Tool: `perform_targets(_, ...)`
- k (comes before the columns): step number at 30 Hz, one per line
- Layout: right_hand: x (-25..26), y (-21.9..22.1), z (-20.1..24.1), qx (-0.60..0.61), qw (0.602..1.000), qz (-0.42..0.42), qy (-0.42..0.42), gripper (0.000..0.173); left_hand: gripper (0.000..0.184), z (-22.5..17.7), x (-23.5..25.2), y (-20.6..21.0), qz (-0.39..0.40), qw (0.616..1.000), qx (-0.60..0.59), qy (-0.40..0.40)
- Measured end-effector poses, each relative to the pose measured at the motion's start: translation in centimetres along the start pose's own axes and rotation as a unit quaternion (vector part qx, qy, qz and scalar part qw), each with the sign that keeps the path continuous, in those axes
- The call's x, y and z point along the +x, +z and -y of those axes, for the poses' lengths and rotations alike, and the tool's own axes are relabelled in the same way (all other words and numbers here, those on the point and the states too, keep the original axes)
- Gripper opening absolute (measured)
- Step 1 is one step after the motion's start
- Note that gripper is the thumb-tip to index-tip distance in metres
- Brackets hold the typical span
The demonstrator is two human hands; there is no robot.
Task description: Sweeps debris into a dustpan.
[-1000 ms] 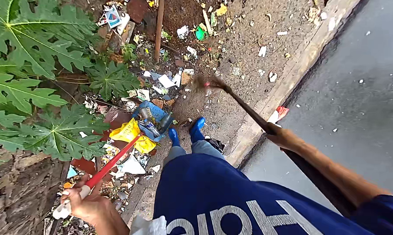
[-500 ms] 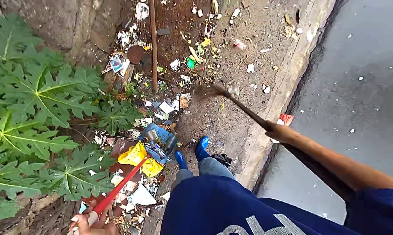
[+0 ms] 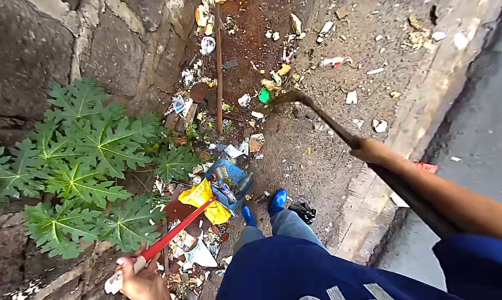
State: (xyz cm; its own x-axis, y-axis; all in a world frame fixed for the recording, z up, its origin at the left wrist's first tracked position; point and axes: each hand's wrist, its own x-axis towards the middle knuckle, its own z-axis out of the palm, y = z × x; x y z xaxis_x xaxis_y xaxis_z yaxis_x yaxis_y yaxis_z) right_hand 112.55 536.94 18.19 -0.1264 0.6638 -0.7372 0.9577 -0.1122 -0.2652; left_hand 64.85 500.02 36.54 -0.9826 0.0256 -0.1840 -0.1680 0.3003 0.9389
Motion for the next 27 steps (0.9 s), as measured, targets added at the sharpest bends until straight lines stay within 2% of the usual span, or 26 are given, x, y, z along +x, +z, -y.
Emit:
perform_targets(2,-3.2,0.2,-0.3,0.03,0.999,0.0,-0.015,0.045,0.03,-0.2,-0.4,0.4,0.007,1.0,-0.002,0.008)
perform_targets(6,-11.2,4.3,-1.7,0.14,0.987,0.074,-0.012,0.061,0.027,-1.4,-2.6,4.3,0.02,1.0,-0.001,0.001)
perform_targets(9,-9.2,5.0,-5.0,0.114,0.988,0.1,-0.005,0.058,0.023,-1.7,-3.0,6.8,0.031,1.0,0.002,0.007)
perform_targets(12,-4.2,1.9,-8.0,0.064,0.997,0.036,0.008,0.046,0.021,-2.2,-2.9,9.8,0.077,0.997,0.002,0.021)
perform_targets(14,-4.5,0.4,-6.8,0.097,0.995,-0.008,0.029,0.044,0.019,-2.3,-3.2,11.9,0.111,0.993,0.005,0.027)
perform_targets(16,-7.2,1.7,-5.1,0.172,0.983,-0.041,0.043,0.052,0.017,-2.5,-2.9,14.4,0.15,0.988,0.003,0.04)
perform_targets(19,-15.1,7.5,-5.4,0.295,0.947,-0.031,0.126,0.057,0.015,-1.8,-1.3,17.9,0.242,0.968,0.002,0.07)
perform_targets(22,-28.5,15.6,-6.1,0.393,0.881,-0.007,0.263,0.055,0.018,-1.5,1.3,21.9,0.361,0.928,0.046,0.078)
perform_targets(25,-43.2,22.6,-2.0,0.457,0.798,-0.003,0.392,0.052,0.02,-1.3,3.3,26.5,0.443,0.888,0.08,0.089)
perform_targets(27,-49.8,27.0,2.4,0.479,0.727,0.002,0.491,0.049,0.019,-1.0,4.1,29.0,0.483,0.865,0.086,0.105)
